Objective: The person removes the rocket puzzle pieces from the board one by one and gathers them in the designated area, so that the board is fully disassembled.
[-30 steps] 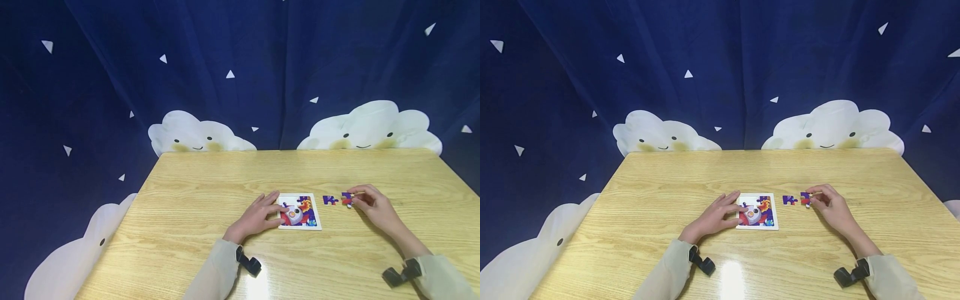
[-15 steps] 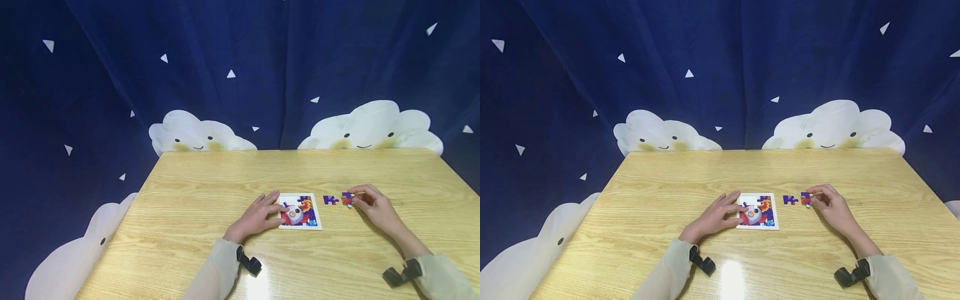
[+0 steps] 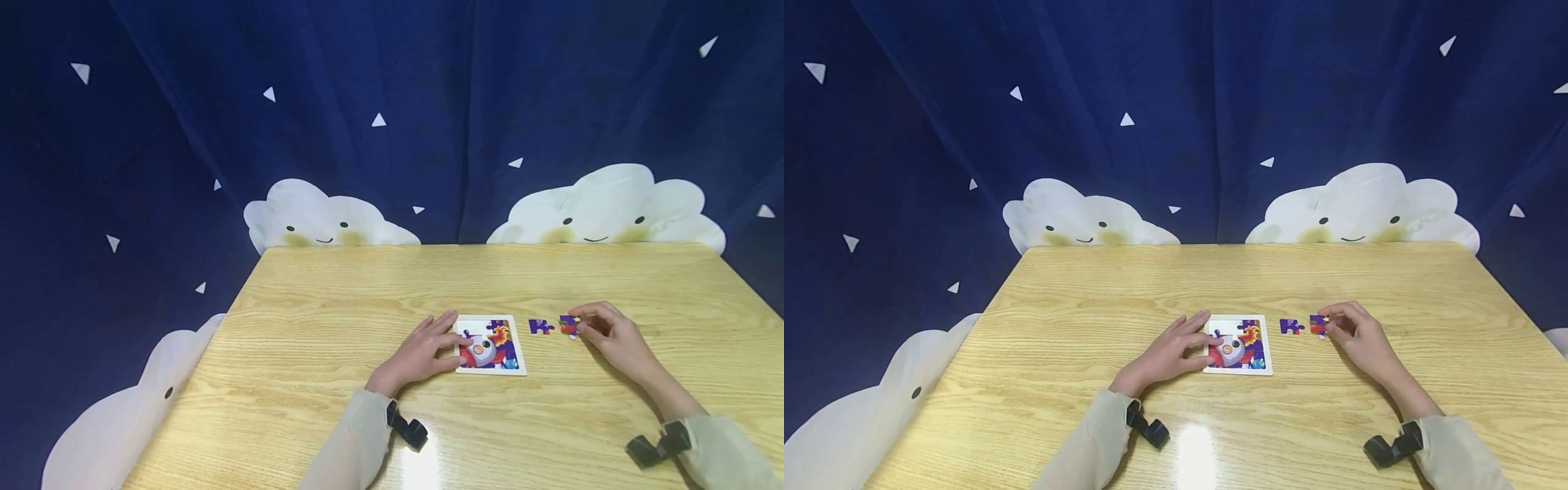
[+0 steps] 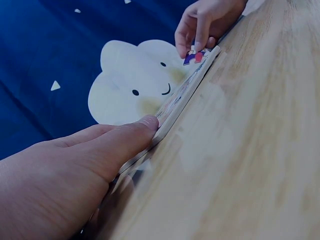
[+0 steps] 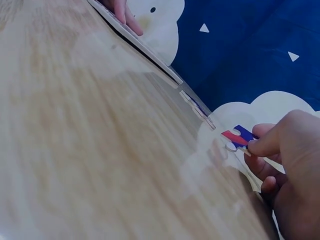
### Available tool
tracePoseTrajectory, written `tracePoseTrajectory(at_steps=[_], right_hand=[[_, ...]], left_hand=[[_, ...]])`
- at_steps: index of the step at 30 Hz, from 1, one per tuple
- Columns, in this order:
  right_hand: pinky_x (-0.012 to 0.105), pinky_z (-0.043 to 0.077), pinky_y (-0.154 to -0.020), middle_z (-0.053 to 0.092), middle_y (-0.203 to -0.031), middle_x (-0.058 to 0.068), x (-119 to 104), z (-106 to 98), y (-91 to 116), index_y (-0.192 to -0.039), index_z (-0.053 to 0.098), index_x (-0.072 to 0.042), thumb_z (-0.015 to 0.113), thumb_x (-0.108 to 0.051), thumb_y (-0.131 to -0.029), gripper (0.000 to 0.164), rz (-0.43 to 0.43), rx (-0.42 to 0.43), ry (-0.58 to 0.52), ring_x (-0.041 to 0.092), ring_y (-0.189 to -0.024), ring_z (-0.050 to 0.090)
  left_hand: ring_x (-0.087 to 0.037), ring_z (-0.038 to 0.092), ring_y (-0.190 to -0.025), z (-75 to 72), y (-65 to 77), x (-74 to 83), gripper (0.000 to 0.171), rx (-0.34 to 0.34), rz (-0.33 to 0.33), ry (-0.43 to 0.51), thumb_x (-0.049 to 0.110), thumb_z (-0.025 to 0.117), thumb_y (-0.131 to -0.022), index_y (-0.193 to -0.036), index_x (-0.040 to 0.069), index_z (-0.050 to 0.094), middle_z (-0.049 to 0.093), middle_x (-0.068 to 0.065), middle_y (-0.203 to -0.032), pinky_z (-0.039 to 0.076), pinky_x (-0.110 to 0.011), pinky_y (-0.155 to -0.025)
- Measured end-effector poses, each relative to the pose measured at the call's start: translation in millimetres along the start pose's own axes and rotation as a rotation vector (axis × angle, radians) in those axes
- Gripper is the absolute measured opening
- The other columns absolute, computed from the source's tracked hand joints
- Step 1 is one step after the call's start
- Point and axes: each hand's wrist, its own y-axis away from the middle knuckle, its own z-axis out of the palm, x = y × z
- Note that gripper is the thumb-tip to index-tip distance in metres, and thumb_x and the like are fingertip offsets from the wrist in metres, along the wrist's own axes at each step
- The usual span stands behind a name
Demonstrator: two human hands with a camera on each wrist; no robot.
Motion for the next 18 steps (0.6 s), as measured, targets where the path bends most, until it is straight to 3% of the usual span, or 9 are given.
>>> tracePoseTrajectory(at_steps=[18], right_hand=[[0.013, 0.043, -0.061, 0.057, -0.098, 0.0, 7.4, -1.7, -2.1, -0.113, 0.066, -0.002, 0.06, -0.001, -0.094, 0.02, 0.017, -0.074, 0.029, -0.006, -0.076, 0.048]], left_hand=[[-0.017, 0.02, -0.153, -0.7, -0.3, 0.2, 0.038, -0.001, 0.001, 0.002, 0.039, 0.06, -0.096, -0.132, 0.027, 0.062, 0.026, -0.007, -0.163, 0.015, -0.042, -0.128]])
